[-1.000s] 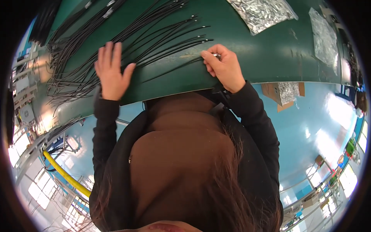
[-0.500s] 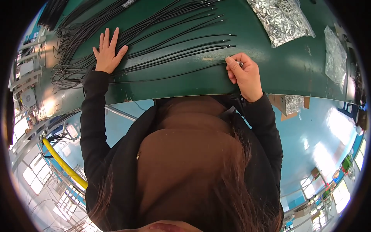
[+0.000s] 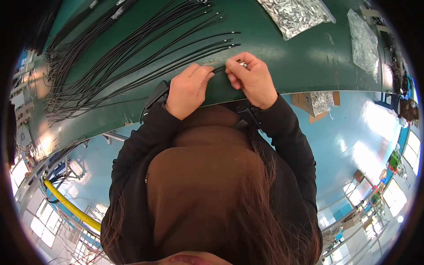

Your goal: Applying small pieces of tape or labels to bundle sets of black electrical cables.

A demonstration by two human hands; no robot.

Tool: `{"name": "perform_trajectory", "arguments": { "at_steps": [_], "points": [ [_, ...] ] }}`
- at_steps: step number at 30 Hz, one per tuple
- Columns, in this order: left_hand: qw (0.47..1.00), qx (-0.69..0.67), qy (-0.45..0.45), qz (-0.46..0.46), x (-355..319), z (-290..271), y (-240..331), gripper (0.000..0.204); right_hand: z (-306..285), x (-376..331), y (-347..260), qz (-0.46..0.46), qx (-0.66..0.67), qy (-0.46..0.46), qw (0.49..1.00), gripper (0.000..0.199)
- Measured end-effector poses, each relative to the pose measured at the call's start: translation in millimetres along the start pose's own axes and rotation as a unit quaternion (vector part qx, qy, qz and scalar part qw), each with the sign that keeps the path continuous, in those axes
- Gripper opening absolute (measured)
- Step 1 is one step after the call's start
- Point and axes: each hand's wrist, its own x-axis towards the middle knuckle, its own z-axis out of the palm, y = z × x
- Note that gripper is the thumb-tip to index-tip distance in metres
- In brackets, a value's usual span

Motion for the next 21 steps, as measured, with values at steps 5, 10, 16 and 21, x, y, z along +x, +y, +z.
{"name": "perform_trajectory", "arguments": {
  "at_steps": [5,10,16,21],
  "points": [
    [0.995,-0.061,0.065,0.045,11,12,0,0.027,5,3,7,0.001,-0.041,-0.008,0.999,0.017],
    [0.987,-0.104,0.117,0.034,17,4,5,0.014,-3,-3,-6,0.040,0.064,-0.069,0.995,0.017],
    [0.985,-0.116,0.129,0.020,17,-1,3,0.006,-16,-6,-14,-0.001,0.088,-0.039,0.995,0.022],
    [0.987,-0.123,0.105,0.023,15,-2,4,0.006,-21,-4,-8,-0.008,0.078,0.007,0.997,0.021]
  ]
}}
